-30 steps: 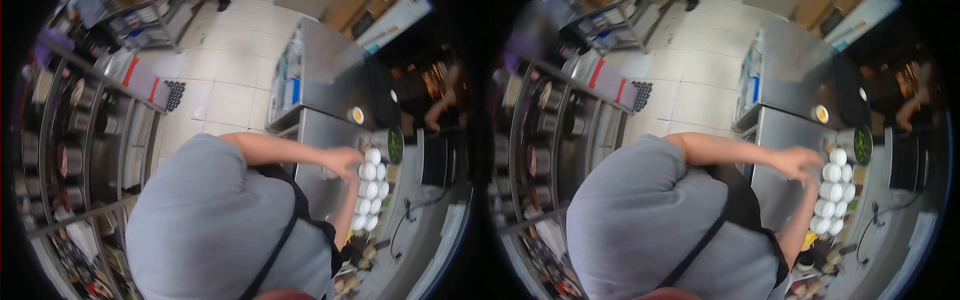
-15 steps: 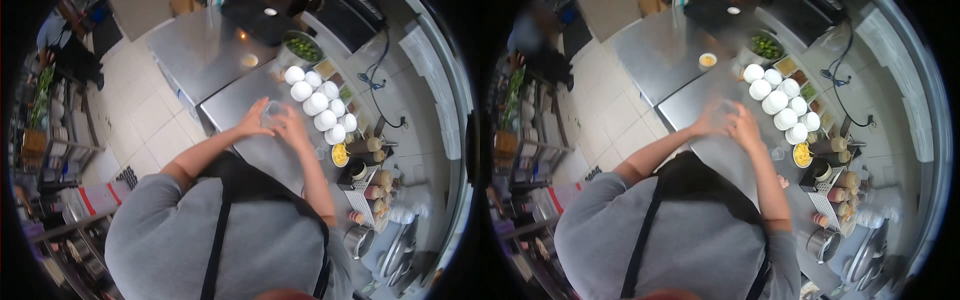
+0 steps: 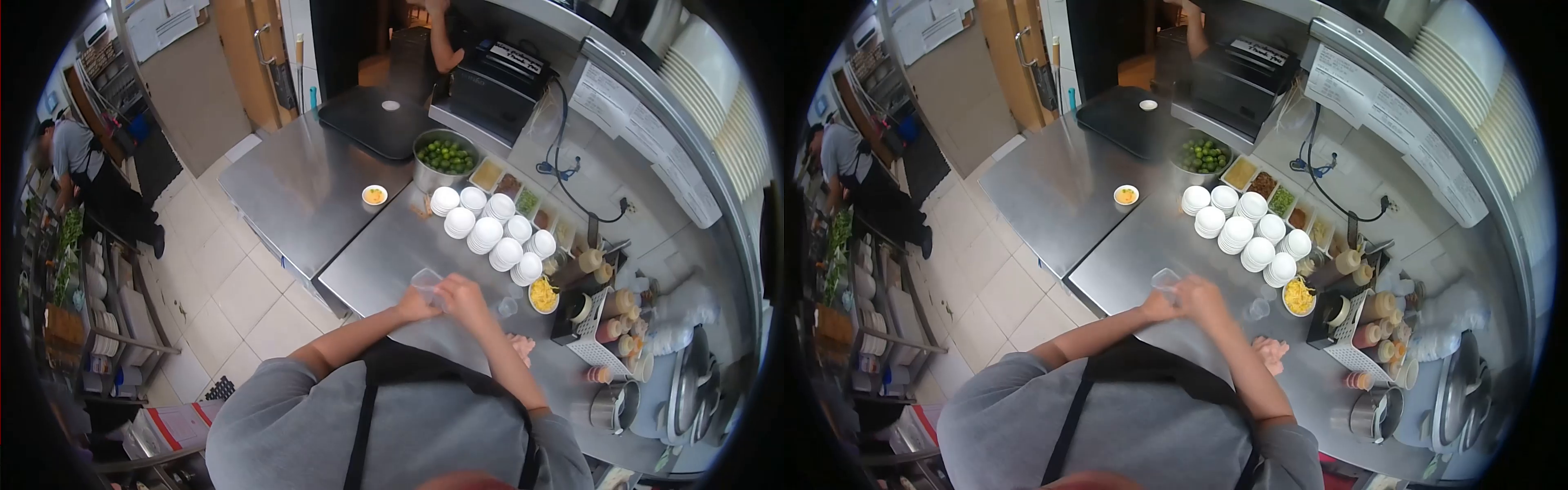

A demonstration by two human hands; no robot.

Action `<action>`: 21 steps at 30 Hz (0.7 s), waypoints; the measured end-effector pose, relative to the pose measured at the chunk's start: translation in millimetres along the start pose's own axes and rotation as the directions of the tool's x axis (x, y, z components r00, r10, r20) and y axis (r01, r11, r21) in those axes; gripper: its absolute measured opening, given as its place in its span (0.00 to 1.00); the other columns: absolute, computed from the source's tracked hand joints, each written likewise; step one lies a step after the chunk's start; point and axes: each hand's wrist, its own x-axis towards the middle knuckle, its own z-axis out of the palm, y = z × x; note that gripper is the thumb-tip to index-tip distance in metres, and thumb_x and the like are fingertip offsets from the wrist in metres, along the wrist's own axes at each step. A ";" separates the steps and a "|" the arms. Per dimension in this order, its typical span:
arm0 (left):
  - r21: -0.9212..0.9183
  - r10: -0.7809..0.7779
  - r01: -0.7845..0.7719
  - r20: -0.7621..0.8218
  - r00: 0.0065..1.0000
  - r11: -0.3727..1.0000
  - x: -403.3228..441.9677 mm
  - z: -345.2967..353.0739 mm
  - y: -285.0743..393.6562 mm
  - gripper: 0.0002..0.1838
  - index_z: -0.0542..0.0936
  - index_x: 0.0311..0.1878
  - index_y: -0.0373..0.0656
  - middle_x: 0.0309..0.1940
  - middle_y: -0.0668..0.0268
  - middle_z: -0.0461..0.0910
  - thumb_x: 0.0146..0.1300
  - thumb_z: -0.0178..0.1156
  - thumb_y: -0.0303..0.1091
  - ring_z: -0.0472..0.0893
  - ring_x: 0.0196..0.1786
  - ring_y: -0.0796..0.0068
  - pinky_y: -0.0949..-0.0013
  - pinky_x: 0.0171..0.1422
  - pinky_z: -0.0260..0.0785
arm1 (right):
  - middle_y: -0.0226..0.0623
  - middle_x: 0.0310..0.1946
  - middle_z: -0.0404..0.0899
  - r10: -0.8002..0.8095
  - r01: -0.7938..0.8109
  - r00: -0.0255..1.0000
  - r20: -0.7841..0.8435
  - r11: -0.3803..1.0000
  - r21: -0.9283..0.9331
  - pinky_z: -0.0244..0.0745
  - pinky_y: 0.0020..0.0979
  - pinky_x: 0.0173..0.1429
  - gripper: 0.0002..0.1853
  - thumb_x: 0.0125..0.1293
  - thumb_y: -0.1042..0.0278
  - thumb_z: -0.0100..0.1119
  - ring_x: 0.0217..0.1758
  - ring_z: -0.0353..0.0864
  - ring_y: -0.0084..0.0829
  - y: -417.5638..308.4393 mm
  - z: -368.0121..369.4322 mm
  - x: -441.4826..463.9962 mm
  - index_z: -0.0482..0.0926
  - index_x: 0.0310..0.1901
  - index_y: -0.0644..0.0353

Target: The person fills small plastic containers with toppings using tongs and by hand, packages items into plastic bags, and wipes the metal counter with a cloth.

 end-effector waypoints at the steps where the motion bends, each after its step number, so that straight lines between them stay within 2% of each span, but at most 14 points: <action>1: 0.109 0.091 -0.081 -0.086 0.992 0.991 0.4 3.8 -4.1 0.18 0.75 0.41 0.44 0.35 0.58 0.75 0.45 0.59 0.40 0.73 0.42 0.54 0.56 0.48 0.63 | 0.42 0.29 0.76 -0.098 0.101 0.994 0.040 0.993 -0.059 0.71 0.33 0.37 0.05 0.48 0.75 0.60 0.33 0.76 0.41 -13.0 -2.2 -3.3 0.79 0.29 0.63; 2: 0.107 0.096 -0.088 -0.075 0.992 0.990 0.8 6.6 -9.1 0.18 0.75 0.41 0.44 0.35 0.58 0.75 0.45 0.59 0.40 0.73 0.42 0.54 0.56 0.48 0.63 | 0.41 0.29 0.76 -0.191 0.200 0.978 0.088 0.973 -0.114 0.72 0.33 0.37 0.05 0.47 0.75 0.61 0.34 0.77 0.41 -20.8 -3.5 -5.8 0.79 0.28 0.62; 5: 0.192 0.151 -0.133 -0.079 0.985 0.972 1.8 11.3 -15.4 0.16 0.76 0.39 0.46 0.37 0.59 0.75 0.46 0.60 0.41 0.73 0.43 0.55 0.55 0.48 0.64 | 0.41 0.28 0.76 -0.192 0.192 0.981 0.006 0.977 -0.088 0.72 0.35 0.38 0.05 0.45 0.74 0.61 0.35 0.77 0.41 -22.7 -7.1 -11.3 0.78 0.27 0.61; 7: 0.029 0.036 -0.035 -0.042 0.998 0.999 0.7 12.4 -16.4 0.17 0.76 0.41 0.46 0.39 0.59 0.75 0.46 0.61 0.41 0.73 0.46 0.54 0.55 0.49 0.64 | 0.40 0.28 0.76 -0.243 0.234 0.968 -0.063 0.963 -0.131 0.72 0.35 0.38 0.05 0.46 0.74 0.61 0.35 0.76 0.41 -29.6 -14.9 -8.4 0.77 0.27 0.61; 9: 0.075 0.048 -0.044 -0.040 0.998 0.996 4.0 9.1 -15.4 0.18 0.76 0.42 0.45 0.41 0.57 0.75 0.47 0.60 0.39 0.72 0.47 0.54 0.55 0.50 0.64 | 0.40 0.28 0.76 -0.296 0.271 0.946 -0.133 0.946 -0.180 0.72 0.36 0.37 0.04 0.46 0.74 0.61 0.35 0.76 0.42 -18.9 -16.1 -10.3 0.77 0.26 0.61; 11: 0.119 0.063 -0.060 -0.024 0.998 0.991 2.1 11.3 -16.4 0.18 0.75 0.44 0.45 0.42 0.56 0.75 0.48 0.60 0.38 0.72 0.48 0.53 0.55 0.51 0.63 | 0.39 0.27 0.76 -0.080 0.135 0.979 0.188 0.945 -0.298 0.72 0.36 0.37 0.05 0.47 0.72 0.62 0.35 0.77 0.41 14.8 -6.3 -20.1 0.77 0.27 0.60; 13: 0.191 0.107 -0.072 -0.181 0.978 0.979 5.1 20.7 -22.0 0.18 0.75 0.45 0.42 0.44 0.52 0.74 0.49 0.58 0.35 0.71 0.50 0.52 0.56 0.54 0.63 | 0.39 0.27 0.76 -0.023 0.092 0.980 0.197 0.931 -0.352 0.72 0.36 0.37 0.05 0.48 0.72 0.61 0.34 0.77 0.41 17.7 -22.9 -12.4 0.78 0.27 0.60; 14: 0.187 0.126 -0.095 -0.164 0.978 0.978 9.5 21.0 -22.7 0.18 0.75 0.45 0.42 0.44 0.52 0.74 0.49 0.58 0.35 0.71 0.50 0.52 0.56 0.54 0.63 | 0.38 0.27 0.76 0.022 0.073 0.974 0.227 0.914 -0.398 0.72 0.36 0.37 0.05 0.48 0.71 0.61 0.34 0.77 0.41 18.4 -35.0 -5.7 0.78 0.28 0.60; 15: 0.126 0.021 -0.016 -0.041 0.999 0.992 12.6 15.7 -18.0 0.19 0.74 0.46 0.41 0.45 0.51 0.73 0.49 0.57 0.33 0.71 0.50 0.52 0.56 0.56 0.61 | 0.38 0.27 0.76 0.038 0.050 0.978 0.207 0.913 -0.404 0.72 0.36 0.37 0.05 0.48 0.71 0.61 0.34 0.77 0.41 8.0 -51.4 0.3 0.78 0.28 0.60; 16: 0.081 -0.079 0.072 0.089 0.993 0.994 14.6 10.5 -13.1 0.19 0.73 0.48 0.40 0.45 0.50 0.73 0.49 0.57 0.32 0.70 0.51 0.52 0.55 0.58 0.60 | 0.38 0.26 0.77 -0.011 0.029 0.998 0.060 0.953 -0.301 0.73 0.35 0.37 0.04 0.49 0.72 0.60 0.33 0.77 0.40 -13.8 -72.0 6.8 0.78 0.28 0.60; 17: 0.082 -0.064 0.055 0.105 0.992 0.995 17.5 5.3 -7.6 0.19 0.73 0.48 0.40 0.45 0.50 0.73 0.49 0.57 0.32 0.70 0.51 0.52 0.55 0.58 0.60 | 0.38 0.26 0.77 -0.050 0.031 0.994 -0.093 0.980 -0.197 0.73 0.35 0.37 0.03 0.50 0.73 0.59 0.32 0.77 0.40 -34.5 -87.3 9.6 0.78 0.28 0.60; 19: 0.185 0.216 -0.204 -0.051 0.975 0.962 24.4 -0.3 0.1 0.16 0.73 0.46 0.40 0.37 0.52 0.75 0.56 0.53 0.37 0.73 0.45 0.52 0.54 0.50 0.62 | 0.38 0.29 0.77 -0.132 0.121 0.987 -0.088 0.986 -0.115 0.72 0.34 0.42 0.05 0.51 0.74 0.58 0.34 0.77 0.39 -66.3 -95.2 6.5 0.79 0.32 0.61; 20: 0.186 0.224 -0.213 -0.041 0.974 0.959 24.9 0.2 2.2 0.16 0.73 0.46 0.40 0.37 0.52 0.75 0.56 0.53 0.37 0.73 0.45 0.52 0.54 0.50 0.62 | 0.38 0.32 0.77 -0.300 0.300 0.954 0.031 0.954 -0.014 0.71 0.34 0.45 0.07 0.50 0.73 0.59 0.38 0.77 0.38 -73.5 -80.6 2.6 0.78 0.33 0.61; 21: 0.148 0.156 -0.150 -0.033 0.987 0.978 23.2 3.5 1.5 0.16 0.72 0.46 0.40 0.37 0.52 0.75 0.55 0.53 0.37 0.73 0.45 0.52 0.54 0.49 0.62 | 0.38 0.35 0.77 -0.468 0.457 0.875 0.128 0.883 0.105 0.70 0.33 0.49 0.09 0.50 0.72 0.59 0.41 0.76 0.37 -80.2 -59.9 -3.8 0.78 0.35 0.61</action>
